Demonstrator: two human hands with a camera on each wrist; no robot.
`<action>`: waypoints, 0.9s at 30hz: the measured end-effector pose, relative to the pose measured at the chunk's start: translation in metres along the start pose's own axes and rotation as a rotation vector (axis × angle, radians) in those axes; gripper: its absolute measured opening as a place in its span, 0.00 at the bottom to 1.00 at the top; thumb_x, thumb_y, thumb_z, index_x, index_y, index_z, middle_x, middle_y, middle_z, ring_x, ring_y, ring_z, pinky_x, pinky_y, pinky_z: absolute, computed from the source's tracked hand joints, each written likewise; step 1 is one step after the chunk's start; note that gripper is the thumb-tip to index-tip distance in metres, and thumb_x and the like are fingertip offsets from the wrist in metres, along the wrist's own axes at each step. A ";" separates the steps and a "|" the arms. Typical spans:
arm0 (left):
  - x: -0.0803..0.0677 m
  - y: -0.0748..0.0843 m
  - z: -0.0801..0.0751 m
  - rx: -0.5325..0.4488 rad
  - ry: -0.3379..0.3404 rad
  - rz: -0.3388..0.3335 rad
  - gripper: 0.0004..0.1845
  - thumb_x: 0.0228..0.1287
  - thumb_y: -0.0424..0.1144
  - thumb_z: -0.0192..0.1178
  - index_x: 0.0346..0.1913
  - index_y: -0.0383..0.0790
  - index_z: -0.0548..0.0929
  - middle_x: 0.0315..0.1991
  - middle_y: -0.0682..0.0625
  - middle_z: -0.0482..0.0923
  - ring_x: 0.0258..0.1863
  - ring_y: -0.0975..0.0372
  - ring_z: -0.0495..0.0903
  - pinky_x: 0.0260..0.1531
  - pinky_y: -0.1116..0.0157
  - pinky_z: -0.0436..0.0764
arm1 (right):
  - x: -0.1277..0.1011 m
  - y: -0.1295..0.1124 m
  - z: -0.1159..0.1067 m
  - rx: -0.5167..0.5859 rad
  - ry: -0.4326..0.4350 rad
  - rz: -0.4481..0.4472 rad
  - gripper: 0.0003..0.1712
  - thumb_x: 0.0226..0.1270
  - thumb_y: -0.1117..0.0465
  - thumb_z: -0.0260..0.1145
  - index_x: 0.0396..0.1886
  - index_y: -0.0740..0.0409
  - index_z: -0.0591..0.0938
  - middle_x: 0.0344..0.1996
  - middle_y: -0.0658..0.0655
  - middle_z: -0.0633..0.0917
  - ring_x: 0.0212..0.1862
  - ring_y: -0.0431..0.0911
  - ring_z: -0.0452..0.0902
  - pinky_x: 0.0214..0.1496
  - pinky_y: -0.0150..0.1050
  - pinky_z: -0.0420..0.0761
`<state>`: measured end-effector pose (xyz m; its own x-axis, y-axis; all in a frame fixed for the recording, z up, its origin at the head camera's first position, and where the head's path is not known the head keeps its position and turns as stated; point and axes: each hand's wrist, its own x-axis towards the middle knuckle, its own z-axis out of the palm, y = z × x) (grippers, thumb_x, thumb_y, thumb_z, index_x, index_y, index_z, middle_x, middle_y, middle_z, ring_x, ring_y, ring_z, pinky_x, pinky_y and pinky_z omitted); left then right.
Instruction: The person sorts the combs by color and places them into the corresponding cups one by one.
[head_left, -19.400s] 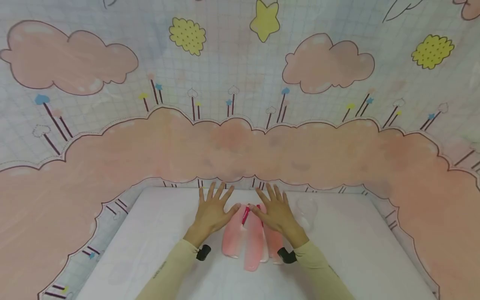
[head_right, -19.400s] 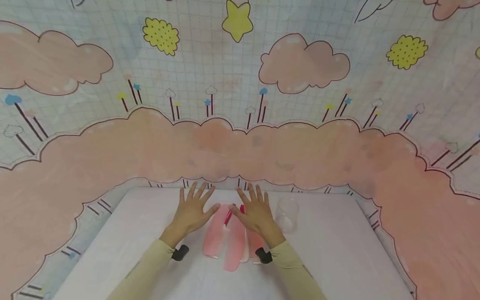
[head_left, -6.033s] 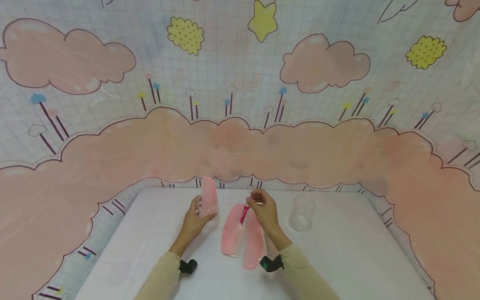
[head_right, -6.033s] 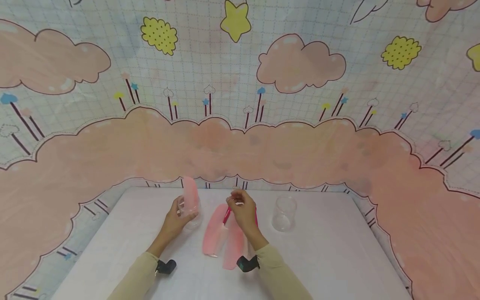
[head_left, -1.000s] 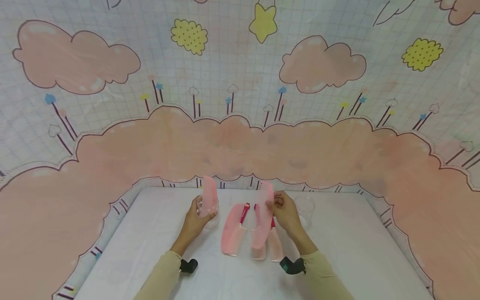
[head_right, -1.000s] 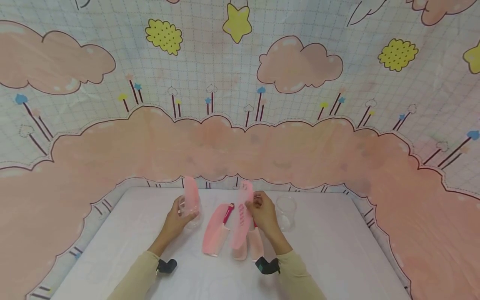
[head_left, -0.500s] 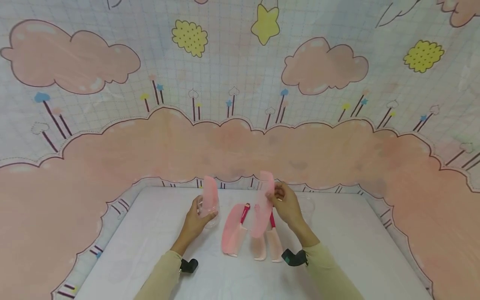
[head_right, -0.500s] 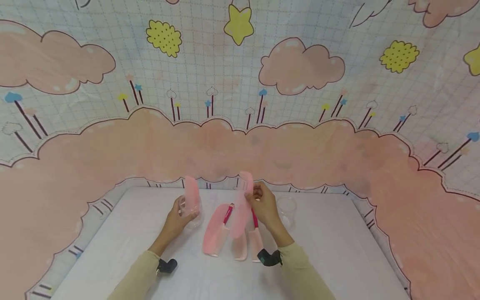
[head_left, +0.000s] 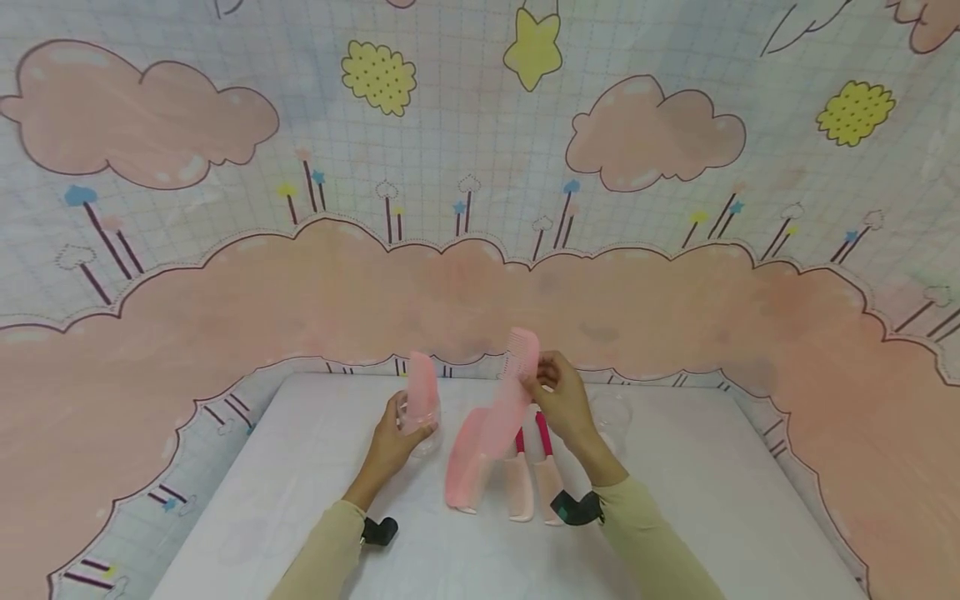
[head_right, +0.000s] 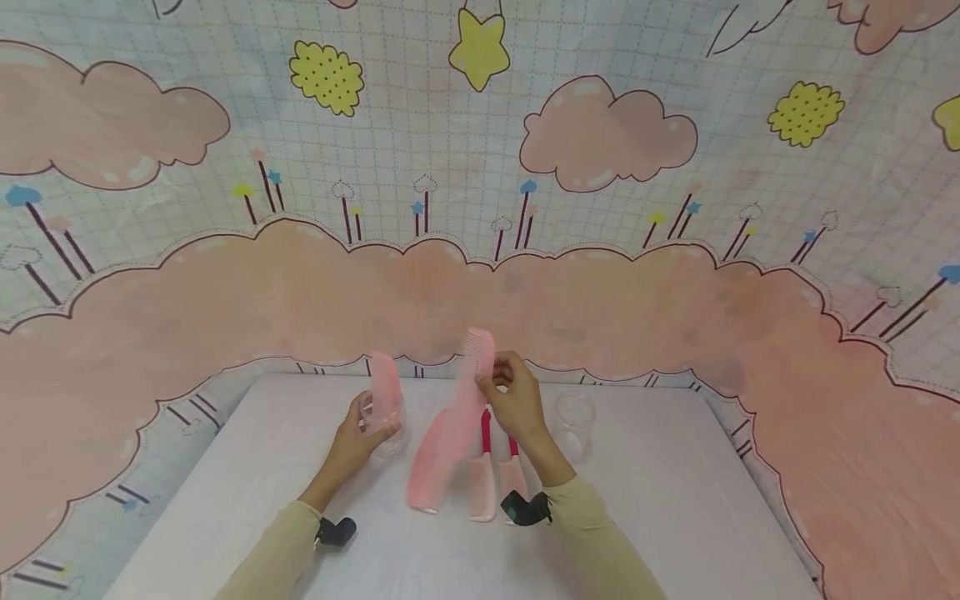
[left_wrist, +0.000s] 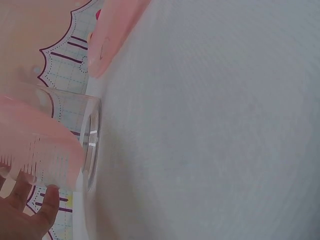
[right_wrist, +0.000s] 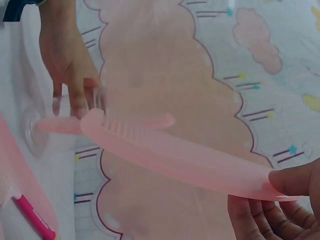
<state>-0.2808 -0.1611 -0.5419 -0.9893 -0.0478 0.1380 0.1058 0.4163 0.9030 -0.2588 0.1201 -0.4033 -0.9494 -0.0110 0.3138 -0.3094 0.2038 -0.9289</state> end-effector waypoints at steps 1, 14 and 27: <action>0.000 0.000 0.000 0.002 0.000 0.006 0.48 0.57 0.50 0.70 0.74 0.41 0.55 0.73 0.37 0.62 0.71 0.43 0.64 0.69 0.42 0.65 | 0.000 -0.001 0.002 0.006 0.001 -0.003 0.14 0.64 0.72 0.65 0.49 0.66 0.76 0.41 0.69 0.84 0.40 0.47 0.81 0.35 0.29 0.83; -0.005 -0.002 -0.003 -0.018 -0.014 0.019 0.48 0.57 0.50 0.71 0.74 0.41 0.55 0.73 0.38 0.61 0.71 0.44 0.63 0.70 0.43 0.64 | -0.010 -0.011 0.026 0.039 0.033 -0.035 0.15 0.65 0.70 0.66 0.50 0.65 0.75 0.41 0.67 0.84 0.41 0.48 0.81 0.36 0.29 0.84; -0.008 -0.004 -0.001 -0.011 0.007 0.054 0.48 0.56 0.49 0.72 0.73 0.40 0.56 0.73 0.38 0.62 0.70 0.42 0.65 0.69 0.43 0.66 | -0.010 -0.012 0.047 0.089 0.023 -0.086 0.16 0.65 0.68 0.67 0.51 0.64 0.76 0.43 0.66 0.84 0.44 0.49 0.80 0.38 0.33 0.86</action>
<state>-0.2737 -0.1629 -0.5466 -0.9813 -0.0322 0.1897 0.1604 0.4085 0.8986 -0.2480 0.0714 -0.4046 -0.9181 -0.0019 0.3964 -0.3940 0.1149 -0.9119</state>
